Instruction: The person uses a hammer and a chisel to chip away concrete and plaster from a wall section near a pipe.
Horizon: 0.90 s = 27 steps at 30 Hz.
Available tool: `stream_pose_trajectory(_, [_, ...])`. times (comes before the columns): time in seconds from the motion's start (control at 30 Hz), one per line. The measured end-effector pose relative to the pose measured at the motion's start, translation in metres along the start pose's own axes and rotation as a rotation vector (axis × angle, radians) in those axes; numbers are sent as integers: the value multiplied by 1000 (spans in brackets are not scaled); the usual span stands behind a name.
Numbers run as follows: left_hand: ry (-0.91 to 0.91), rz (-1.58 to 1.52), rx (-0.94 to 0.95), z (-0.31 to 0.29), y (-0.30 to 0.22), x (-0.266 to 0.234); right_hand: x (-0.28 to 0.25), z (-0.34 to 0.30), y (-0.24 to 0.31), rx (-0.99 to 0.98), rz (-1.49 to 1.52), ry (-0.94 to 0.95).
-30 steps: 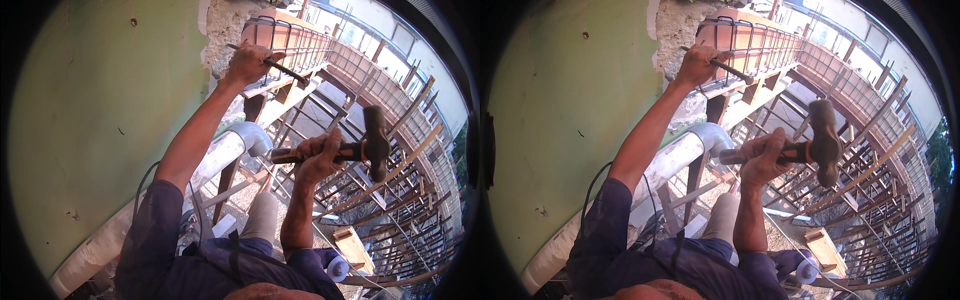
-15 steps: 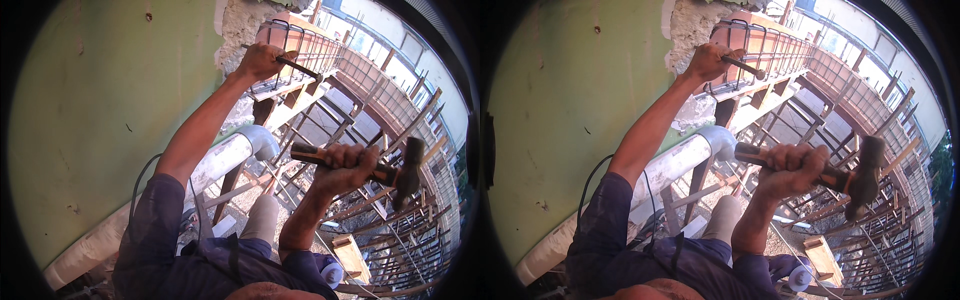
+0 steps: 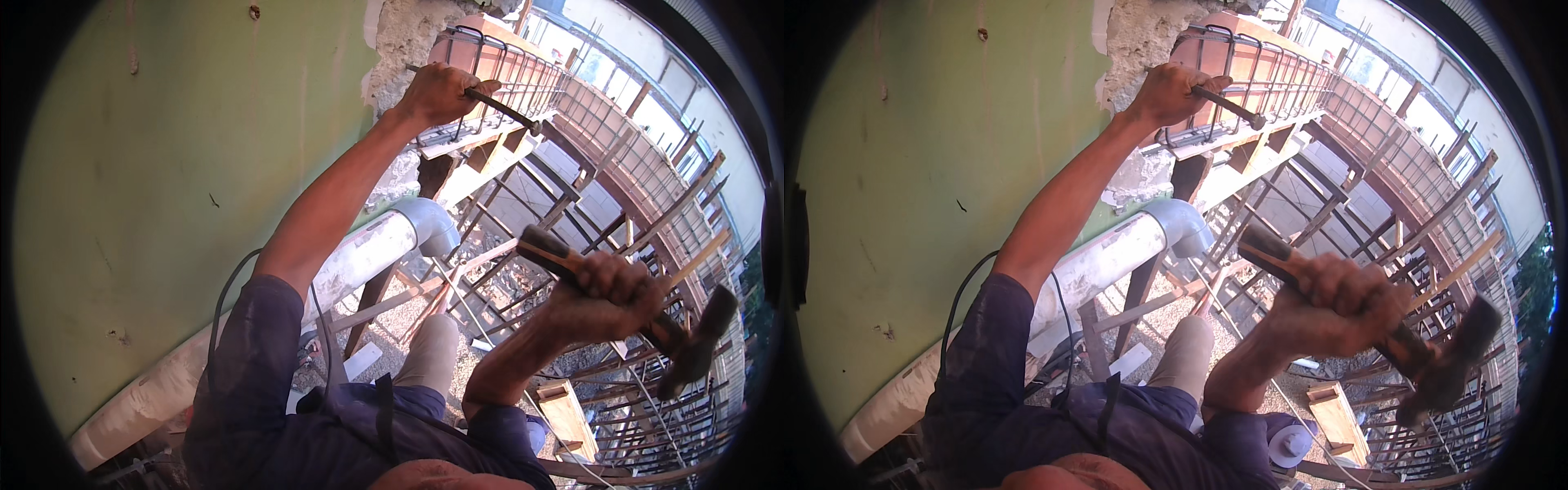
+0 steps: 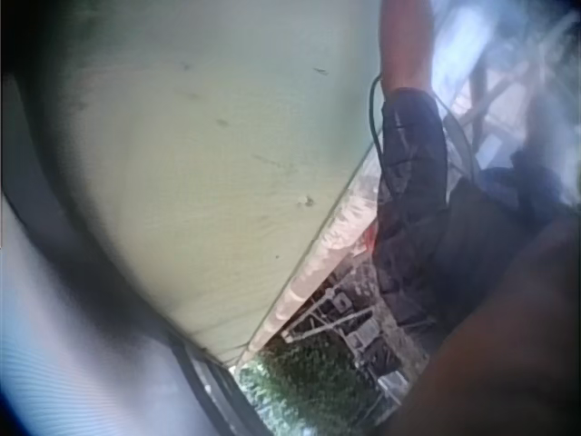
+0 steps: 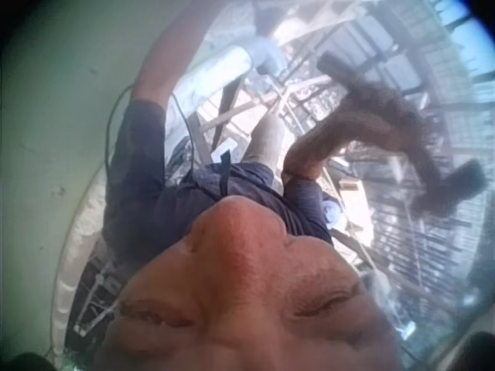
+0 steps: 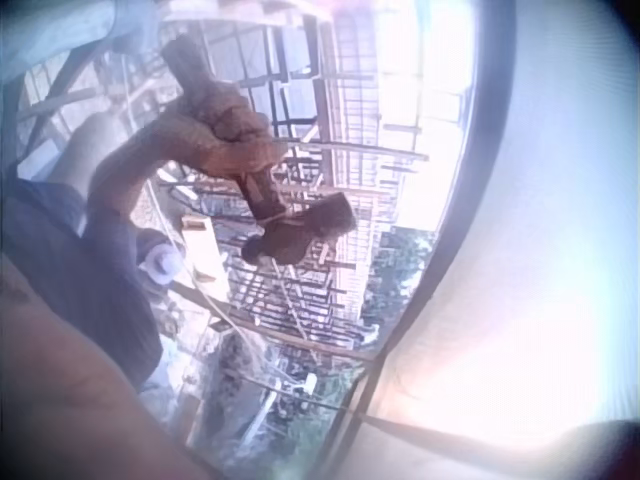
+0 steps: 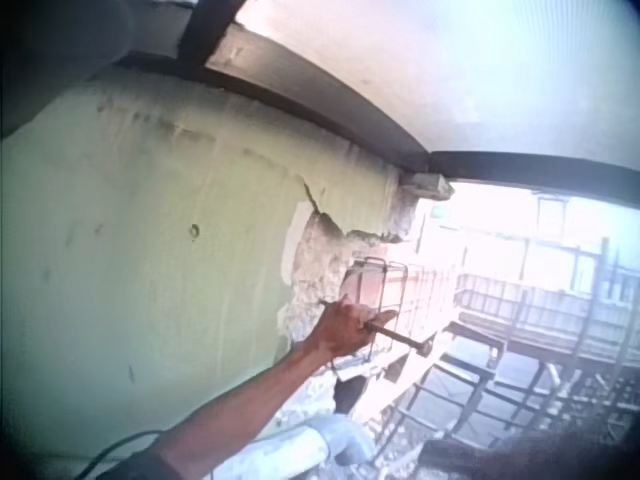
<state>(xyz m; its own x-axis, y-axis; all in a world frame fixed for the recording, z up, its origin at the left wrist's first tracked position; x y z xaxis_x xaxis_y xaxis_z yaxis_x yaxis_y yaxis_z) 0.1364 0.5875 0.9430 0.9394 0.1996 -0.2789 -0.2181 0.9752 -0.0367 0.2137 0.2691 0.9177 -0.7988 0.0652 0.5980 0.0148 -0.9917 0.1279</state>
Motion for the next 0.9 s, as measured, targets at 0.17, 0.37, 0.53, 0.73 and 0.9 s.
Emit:
stream_pose_trajectory(0.17, [63,204,191,-18,16,14,-42,-49,-40,741,-551,73])
stream_pose_trajectory(0.37, [67,28,-14,1,-4,-5,-30,1,51,102,-204,17])
stream_pose_trajectory(0.53, [9,-53,-35,2,-14,0,-13,-10,-16,59,-120,-54])
stream_pose_trajectory(0.73, [47,40,35,-10,5,1,-32,-34,-13,665,-405,-18])
stream_pose_trajectory(0.9, [60,-8,-125,2,-3,-8,-21,28,79,-109,-104,279])
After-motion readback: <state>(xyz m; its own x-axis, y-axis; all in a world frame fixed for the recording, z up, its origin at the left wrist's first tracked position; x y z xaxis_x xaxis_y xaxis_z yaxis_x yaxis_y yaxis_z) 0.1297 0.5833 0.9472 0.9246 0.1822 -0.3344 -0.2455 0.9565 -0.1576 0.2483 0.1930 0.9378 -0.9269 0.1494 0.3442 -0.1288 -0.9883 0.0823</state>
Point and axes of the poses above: each hand's wrist, its own z-axis towards the middle knuckle, its own x-axis out of the palm, y = z × x, the point moved 1 cm from there along z, towards the middle knuckle, and after that the axes turned 2 degrees about y, right-handed, at the moved point
